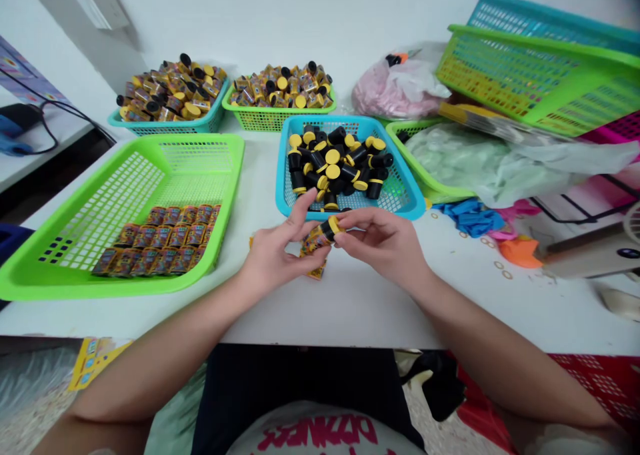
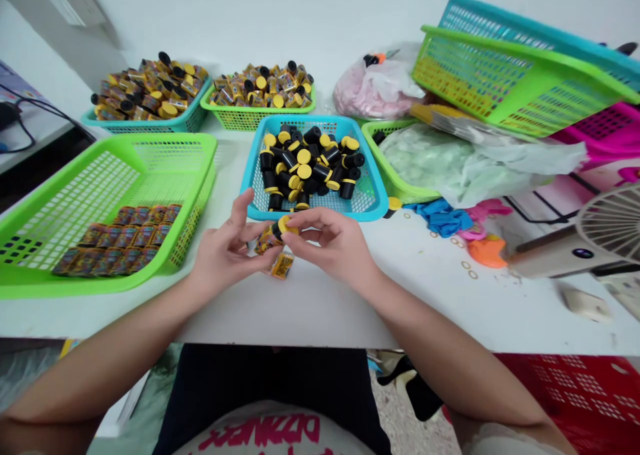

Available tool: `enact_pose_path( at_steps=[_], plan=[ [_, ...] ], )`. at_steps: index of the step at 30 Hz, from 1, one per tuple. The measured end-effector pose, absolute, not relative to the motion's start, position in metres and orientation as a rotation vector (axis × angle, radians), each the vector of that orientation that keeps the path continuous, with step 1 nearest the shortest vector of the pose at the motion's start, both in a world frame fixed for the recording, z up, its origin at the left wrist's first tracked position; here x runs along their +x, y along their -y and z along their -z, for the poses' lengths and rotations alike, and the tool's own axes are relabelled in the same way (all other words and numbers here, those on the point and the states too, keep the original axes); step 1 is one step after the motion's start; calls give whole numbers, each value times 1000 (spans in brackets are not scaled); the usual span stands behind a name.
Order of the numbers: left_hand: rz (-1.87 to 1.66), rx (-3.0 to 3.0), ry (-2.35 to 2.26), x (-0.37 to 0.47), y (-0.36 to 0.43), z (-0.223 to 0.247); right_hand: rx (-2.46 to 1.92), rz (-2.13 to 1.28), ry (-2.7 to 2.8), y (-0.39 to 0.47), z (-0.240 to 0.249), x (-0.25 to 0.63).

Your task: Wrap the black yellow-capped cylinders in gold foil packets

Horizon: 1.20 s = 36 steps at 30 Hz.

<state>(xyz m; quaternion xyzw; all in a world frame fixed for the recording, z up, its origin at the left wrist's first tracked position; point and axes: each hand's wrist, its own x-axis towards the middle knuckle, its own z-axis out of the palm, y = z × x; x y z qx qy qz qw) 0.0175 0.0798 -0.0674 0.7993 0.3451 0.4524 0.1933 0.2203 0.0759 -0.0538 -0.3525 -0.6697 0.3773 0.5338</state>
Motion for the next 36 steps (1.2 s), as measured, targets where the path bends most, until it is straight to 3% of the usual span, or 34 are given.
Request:
enact_pose_path(
  at_steps=[4, 9, 15, 22, 30, 36],
  plan=[
    [-1220, 1996, -1043, 17, -77, 67, -749, -313, 1893, -71, 58, 214],
    [-1184, 1697, -867, 21, -80, 67, -712, 28, 2124, -71, 64, 209],
    [-1066, 1668, -712, 17, -86, 65, -589, 60, 2139, -70, 60, 210],
    [-1158, 1599, -889, 26, -71, 51, -576, 383, 2117, -74, 67, 211],
    [-1275, 1714, -883, 13, -50, 42, -575, 198, 2045, -58, 48, 195],
    [-1485, 2044, -1100, 7, -36, 42, -520, 323, 2107, -58, 49, 186]
  ],
)
